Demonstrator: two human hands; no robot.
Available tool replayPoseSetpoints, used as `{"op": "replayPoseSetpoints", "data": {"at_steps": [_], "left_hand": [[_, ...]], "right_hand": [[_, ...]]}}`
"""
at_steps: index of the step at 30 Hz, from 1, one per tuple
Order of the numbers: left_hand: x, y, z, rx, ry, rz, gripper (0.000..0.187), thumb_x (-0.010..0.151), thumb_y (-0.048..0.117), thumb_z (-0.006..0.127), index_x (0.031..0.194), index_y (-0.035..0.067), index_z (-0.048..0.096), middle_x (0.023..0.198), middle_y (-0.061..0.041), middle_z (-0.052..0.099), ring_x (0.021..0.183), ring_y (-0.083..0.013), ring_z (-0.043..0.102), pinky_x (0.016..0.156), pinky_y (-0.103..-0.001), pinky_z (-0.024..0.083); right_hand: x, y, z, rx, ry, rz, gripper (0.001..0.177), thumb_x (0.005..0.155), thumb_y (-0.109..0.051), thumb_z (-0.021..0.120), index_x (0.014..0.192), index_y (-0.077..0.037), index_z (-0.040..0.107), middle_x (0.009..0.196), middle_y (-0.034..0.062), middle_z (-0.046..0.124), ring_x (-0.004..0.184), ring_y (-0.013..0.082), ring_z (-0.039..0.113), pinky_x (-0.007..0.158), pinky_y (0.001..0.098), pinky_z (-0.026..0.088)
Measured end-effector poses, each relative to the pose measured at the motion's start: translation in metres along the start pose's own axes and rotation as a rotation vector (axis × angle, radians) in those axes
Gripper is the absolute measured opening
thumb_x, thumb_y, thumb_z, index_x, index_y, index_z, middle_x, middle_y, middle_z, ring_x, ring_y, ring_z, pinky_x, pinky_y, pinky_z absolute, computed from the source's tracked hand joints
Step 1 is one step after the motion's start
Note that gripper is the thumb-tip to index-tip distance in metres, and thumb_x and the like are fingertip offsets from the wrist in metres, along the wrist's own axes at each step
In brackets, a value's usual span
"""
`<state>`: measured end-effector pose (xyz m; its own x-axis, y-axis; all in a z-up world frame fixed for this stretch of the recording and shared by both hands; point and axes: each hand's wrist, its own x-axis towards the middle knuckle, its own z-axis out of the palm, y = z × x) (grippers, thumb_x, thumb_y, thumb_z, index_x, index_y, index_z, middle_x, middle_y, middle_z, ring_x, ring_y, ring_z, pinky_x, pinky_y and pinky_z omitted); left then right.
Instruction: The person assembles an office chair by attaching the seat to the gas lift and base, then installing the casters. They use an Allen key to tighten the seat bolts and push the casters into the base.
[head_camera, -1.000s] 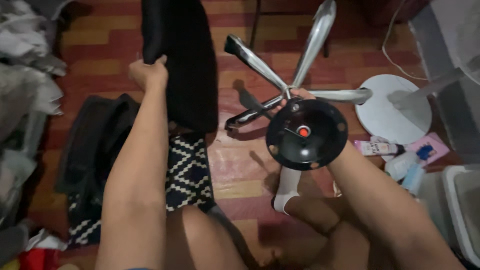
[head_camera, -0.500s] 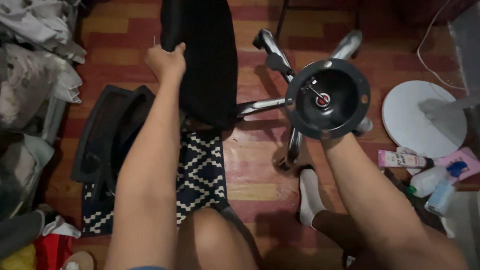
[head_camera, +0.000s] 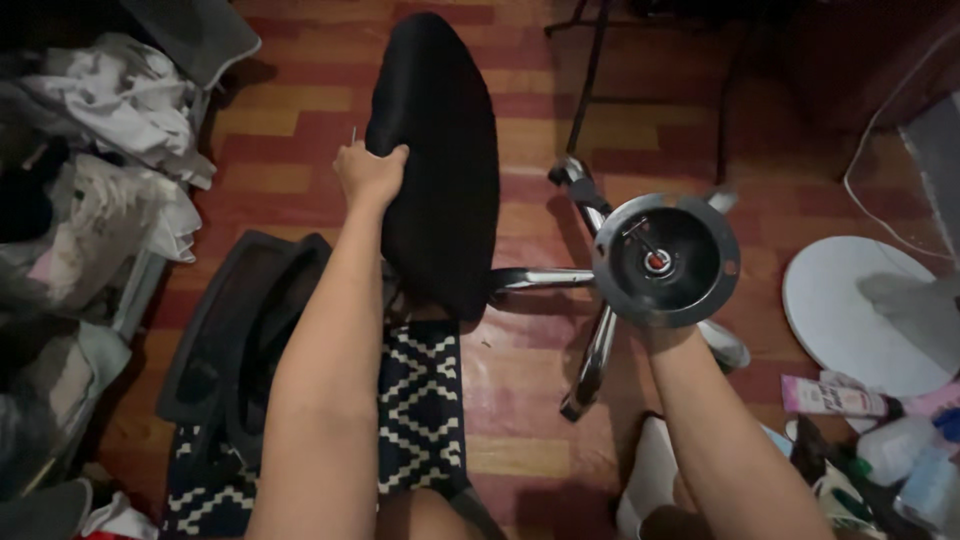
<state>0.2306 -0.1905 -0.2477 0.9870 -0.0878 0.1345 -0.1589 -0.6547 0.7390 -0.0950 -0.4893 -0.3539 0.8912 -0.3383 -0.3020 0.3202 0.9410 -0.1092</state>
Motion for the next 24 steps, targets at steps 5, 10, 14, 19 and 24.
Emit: {"op": "replayPoseSetpoints", "data": {"at_steps": [5,10,14,19,24], "left_hand": [[0.010,-0.013,-0.004,0.048,-0.040,0.035,0.062,0.073,0.041,0.082,0.115,-0.003,0.070,0.126,-0.029,0.062,0.125,-0.0455,0.054,0.108,-0.050,0.043],[0.017,-0.018,0.001,0.085,-0.046,0.110,0.077,0.072,0.041,0.086,0.123,-0.011,0.061,0.129,-0.034,0.055,0.126,-0.0491,0.047,0.106,-0.052,0.039],[0.019,-0.010,-0.001,0.032,-0.079,0.075,0.068,0.073,0.037,0.085,0.120,-0.007,0.065,0.124,-0.029,0.063,0.120,-0.0431,0.058,0.102,-0.048,0.047],[0.033,-0.004,-0.009,-0.045,-0.179,-0.015,0.049,0.076,0.033,0.082,0.112,0.001,0.073,0.113,-0.021,0.074,0.104,-0.0335,0.072,0.094,-0.044,0.055],[0.043,-0.030,-0.010,-0.151,-0.142,0.012,0.041,0.078,0.031,0.079,0.106,0.001,0.076,0.106,-0.020,0.076,0.100,-0.0322,0.075,0.091,-0.041,0.056]], "right_hand": [[0.017,0.000,0.005,0.018,0.000,-0.006,0.032,0.105,-0.025,0.049,0.120,-0.005,0.068,0.116,0.0090,0.074,0.110,0.0251,0.070,0.094,0.0415,0.057],[0.016,-0.006,0.008,0.034,0.008,-0.022,0.034,0.104,-0.025,0.047,0.123,-0.006,0.069,0.119,0.0081,0.075,0.113,0.0243,0.070,0.095,0.0413,0.057],[0.019,-0.008,0.001,0.072,-0.001,-0.009,0.037,0.103,-0.025,0.046,0.125,-0.007,0.069,0.121,0.0074,0.075,0.115,0.0237,0.070,0.095,0.0411,0.056],[0.041,-0.021,-0.023,0.161,0.080,0.076,0.029,0.102,-0.025,0.055,0.121,-0.010,0.071,0.118,0.0051,0.075,0.110,0.0224,0.072,0.090,0.0393,0.060],[0.062,-0.022,-0.048,0.188,0.182,0.084,0.022,0.098,-0.024,0.064,0.114,-0.010,0.071,0.111,0.0050,0.073,0.104,0.0222,0.071,0.086,0.0376,0.062]]}}
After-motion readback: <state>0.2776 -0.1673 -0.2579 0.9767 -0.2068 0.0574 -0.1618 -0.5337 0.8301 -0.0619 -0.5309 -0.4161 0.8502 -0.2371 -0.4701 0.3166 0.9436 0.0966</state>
